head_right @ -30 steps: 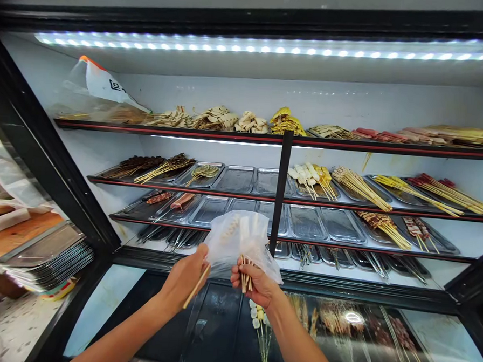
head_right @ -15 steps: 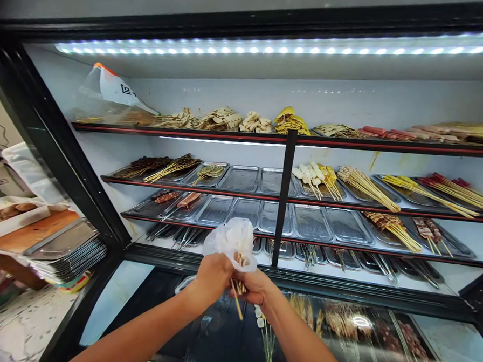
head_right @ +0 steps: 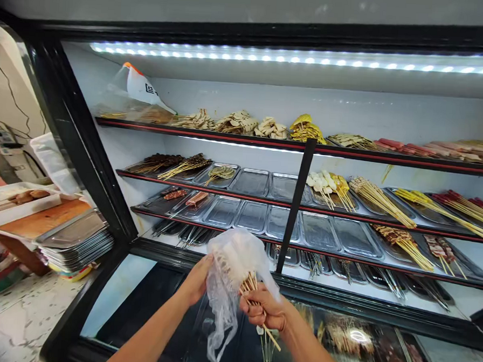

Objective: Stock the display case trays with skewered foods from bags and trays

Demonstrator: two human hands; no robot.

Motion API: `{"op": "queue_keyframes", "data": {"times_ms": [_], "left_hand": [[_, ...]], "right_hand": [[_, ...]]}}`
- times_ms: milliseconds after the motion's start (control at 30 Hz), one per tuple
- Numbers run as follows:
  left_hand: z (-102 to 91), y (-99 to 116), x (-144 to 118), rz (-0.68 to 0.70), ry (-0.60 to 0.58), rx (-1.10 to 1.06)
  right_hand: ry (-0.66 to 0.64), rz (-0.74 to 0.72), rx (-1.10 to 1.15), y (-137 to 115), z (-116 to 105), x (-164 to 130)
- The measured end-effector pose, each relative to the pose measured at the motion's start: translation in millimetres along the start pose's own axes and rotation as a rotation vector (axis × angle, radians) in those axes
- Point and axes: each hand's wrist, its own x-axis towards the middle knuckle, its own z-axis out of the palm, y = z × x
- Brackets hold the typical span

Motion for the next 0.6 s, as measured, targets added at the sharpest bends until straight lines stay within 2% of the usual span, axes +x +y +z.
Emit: {"op": "queue_keyframes", "data": {"times_ms": [67,133,233,267,333,433,533,600], "left_hand": [[-1.7,-3,12,0.106,0.069,-0.054],[-13.5,6,26,0.137,0.127,-0.125],[-43.1,34,49,0.023,0.16,-0.188],[-53.5,43,55,-0.033,0.138,-0.176],[-70.6,59,66,-0.129,-0.008,-0.142],[-80.3,77,73,-0.232,-0.368,-0.108],[-70.3,91,71,-0.284,-0.636,-0.004],[-57.5,100,67,-0.252,-0.777,0.078]], "right_hand": [[0.026,0.023,0.006,0,5,1],[0.053,0.046,0.009,-1,9,-2],[0.028,0.078,-0.038,-4,14,-14],[-0.003,0.095,-0.057,-5,16,-19],[-0.077,0.143,-0.076,-7,21,-28],[-0.157,0.242,-0.063,-11,31,-33],[-0.251,0.372,-0.077,-17,40,-24],[-0.289,0.429,-0.118,-23,43,-15]]}}
